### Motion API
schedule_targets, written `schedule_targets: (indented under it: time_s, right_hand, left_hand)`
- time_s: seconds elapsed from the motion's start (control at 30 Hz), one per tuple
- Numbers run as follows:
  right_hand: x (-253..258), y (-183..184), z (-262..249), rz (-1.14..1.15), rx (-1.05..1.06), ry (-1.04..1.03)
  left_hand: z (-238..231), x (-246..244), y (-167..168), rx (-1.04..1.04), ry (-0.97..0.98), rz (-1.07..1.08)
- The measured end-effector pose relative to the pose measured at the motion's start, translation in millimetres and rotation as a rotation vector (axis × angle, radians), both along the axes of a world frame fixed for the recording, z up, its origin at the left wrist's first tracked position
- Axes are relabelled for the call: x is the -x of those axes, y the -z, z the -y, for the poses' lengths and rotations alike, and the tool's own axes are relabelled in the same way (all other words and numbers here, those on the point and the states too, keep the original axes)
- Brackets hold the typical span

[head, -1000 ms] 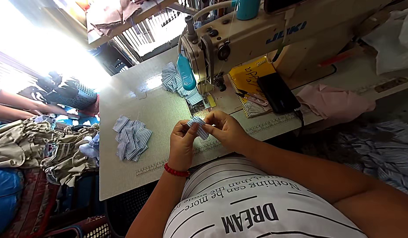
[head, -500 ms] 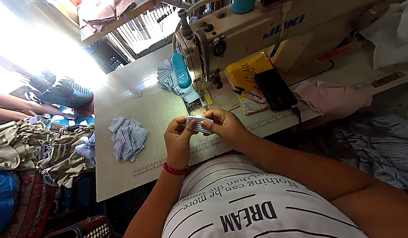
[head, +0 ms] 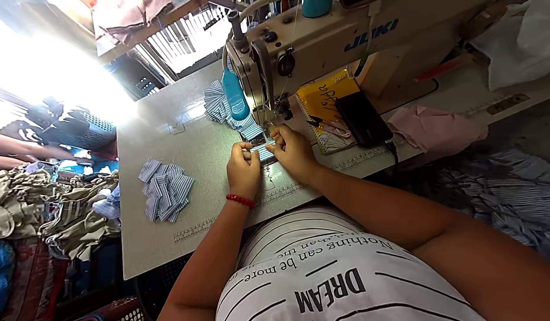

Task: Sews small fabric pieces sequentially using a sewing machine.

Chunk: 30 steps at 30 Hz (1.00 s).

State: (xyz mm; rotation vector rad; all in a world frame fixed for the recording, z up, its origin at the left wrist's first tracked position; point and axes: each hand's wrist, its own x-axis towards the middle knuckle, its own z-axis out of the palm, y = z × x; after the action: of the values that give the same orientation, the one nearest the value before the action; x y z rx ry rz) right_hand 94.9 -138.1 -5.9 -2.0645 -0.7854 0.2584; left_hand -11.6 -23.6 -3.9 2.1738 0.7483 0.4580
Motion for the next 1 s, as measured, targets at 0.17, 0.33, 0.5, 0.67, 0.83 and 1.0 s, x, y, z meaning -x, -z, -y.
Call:
schedule_targets:
  time_s: [0.17,0.33,0.5,0.67,0.83,1.0]
  right_hand:
    - [-12.7,-3.9,-14.0,0.108,0.282,-0.029]
    - [-17.2,-3.8,-14.6,0.104,0.297,-0.028]
    - [-9.4,6.1,1.0,0.259,0.173,-0.07]
    - [4.1,8.9,20.8,0.455,0.324,-0.132]
    - [4.0,5.1,14.9,0.399,0.436,-0.144]
    - [2.6,5.0,13.7,0.383,0.454,-0.157]
  left_hand:
    - [-9.0,-17.8,2.2,-0.461,0.106,-0.192]
    - [-19.8,-12.5,17.0,-0.627,0.338,0.018]
    - [-23.8,-10.7,20.2,-0.637,0.431,-0.001]
    - [-28.5,-15.3,17.8,-0.621,0.443,-0.063]
    - [-35.1,-22.1,16.8,-0.617,0.421,-0.096]
    - [-38.7,-22.8,16.3,-0.622,0.428,-0.099]
